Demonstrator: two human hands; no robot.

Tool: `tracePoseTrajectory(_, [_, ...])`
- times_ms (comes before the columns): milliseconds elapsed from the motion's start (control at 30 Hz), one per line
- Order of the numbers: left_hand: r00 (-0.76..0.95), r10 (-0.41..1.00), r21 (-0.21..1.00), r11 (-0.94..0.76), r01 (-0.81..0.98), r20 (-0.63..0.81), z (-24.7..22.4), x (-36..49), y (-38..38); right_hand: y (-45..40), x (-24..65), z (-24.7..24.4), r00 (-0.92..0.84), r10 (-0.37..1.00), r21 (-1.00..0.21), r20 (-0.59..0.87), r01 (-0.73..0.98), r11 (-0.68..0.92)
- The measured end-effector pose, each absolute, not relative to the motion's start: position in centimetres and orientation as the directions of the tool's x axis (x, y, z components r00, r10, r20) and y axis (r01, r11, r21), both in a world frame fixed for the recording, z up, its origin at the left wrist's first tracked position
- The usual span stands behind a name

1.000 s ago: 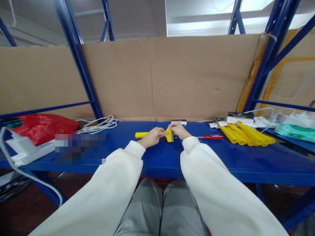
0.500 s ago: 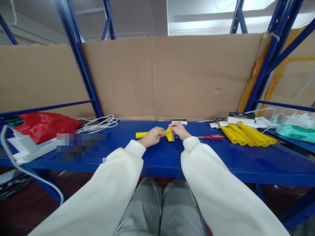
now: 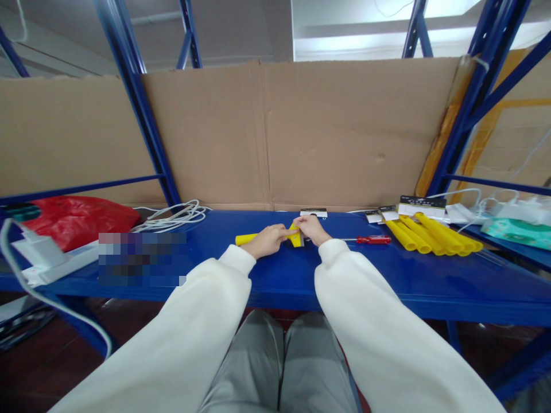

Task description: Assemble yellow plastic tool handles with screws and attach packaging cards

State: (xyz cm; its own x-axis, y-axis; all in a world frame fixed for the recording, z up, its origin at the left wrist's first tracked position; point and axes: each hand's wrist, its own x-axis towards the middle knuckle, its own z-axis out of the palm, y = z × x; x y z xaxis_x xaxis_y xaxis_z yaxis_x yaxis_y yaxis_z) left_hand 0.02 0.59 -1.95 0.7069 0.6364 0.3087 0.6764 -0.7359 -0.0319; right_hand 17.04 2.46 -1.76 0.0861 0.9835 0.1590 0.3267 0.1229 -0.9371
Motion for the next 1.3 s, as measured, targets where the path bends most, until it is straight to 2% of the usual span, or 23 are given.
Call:
tracePoseTrajectory(67, [0.693, 0.652, -0.036, -0.72, 0.693, 0.307, -1.8, 0.0, 0.5, 3.0, 17.9, -1.4, 0.113, 0.972, -0.868, 0.207, 0.48, 0.129])
tracePoseTrajectory(133, [0.675, 0.672, -0.036, -0.7, 0.713, 0.306, -1.7, 0.0, 0.4, 3.6, 19.3, -1.1, 0.17, 0.928, -0.724, 0.333, 0.677, 0.136])
tracePoseTrajectory(200, [0.657, 0.69, -0.032, -0.682, 0.731, 0.305, -1.6, -0.1, 0.3, 4.2, 21.1, -1.0, 0.226, 0.88, -0.568, 0.417, 0.821, 0.058])
tracePoseTrajectory(333, [0.64, 0.712, -0.023, -0.664, 0.748, 0.289, -1.6, -0.1, 0.3, 5.1, 24.0, -1.7, 0.286, 0.915, -0.399, 0.285, 0.903, -0.158])
tracePoseTrajectory(400, [0.636, 0.717, -0.018, -0.66, 0.751, 0.285, -1.6, -0.1, 0.3, 5.7, 25.0, -2.2, 0.273, 0.94, -0.339, 0.203, 0.92, -0.194])
tracePoseTrajectory(500, [0.635, 0.719, -0.009, -0.66, 0.751, 0.284, -1.7, -0.2, 0.3, 7.0, 25.9, -2.8, 0.225, 0.958, -0.273, 0.177, 0.947, -0.172])
tracePoseTrajectory(633, [0.639, 0.718, -0.007, -0.663, 0.749, 0.277, -1.6, -0.2, 0.2, 8.4, 26.6, -2.9, 0.157, 0.97, -0.217, 0.185, 0.969, -0.115])
tracePoseTrajectory(867, [0.64, 0.718, -0.017, -0.661, 0.75, 0.275, -1.6, -0.1, 0.2, 9.2, 26.8, -2.7, 0.119, 0.984, -0.22, 0.131, 0.972, -0.088])
tracePoseTrajectory(1033, [0.64, 0.719, -0.012, -0.662, 0.749, 0.269, -1.5, -0.1, 0.1, 9.7, 26.9, -2.9, 0.07, 0.984, -0.177, 0.164, 0.983, -0.04])
tracePoseTrajectory(1200, [0.635, 0.726, -0.012, -0.656, 0.755, 0.265, -1.5, -0.1, 0.1, 9.8, 26.9, -3.1, 0.075, 0.986, -0.187, 0.152, 0.981, -0.046])
tracePoseTrajectory(1300, [0.63, 0.724, 0.006, -0.658, 0.753, 0.28, -1.6, -0.2, 0.2, 9.5, 27.0, -3.2, 0.035, 0.98, -0.179, 0.194, 0.984, 0.0])
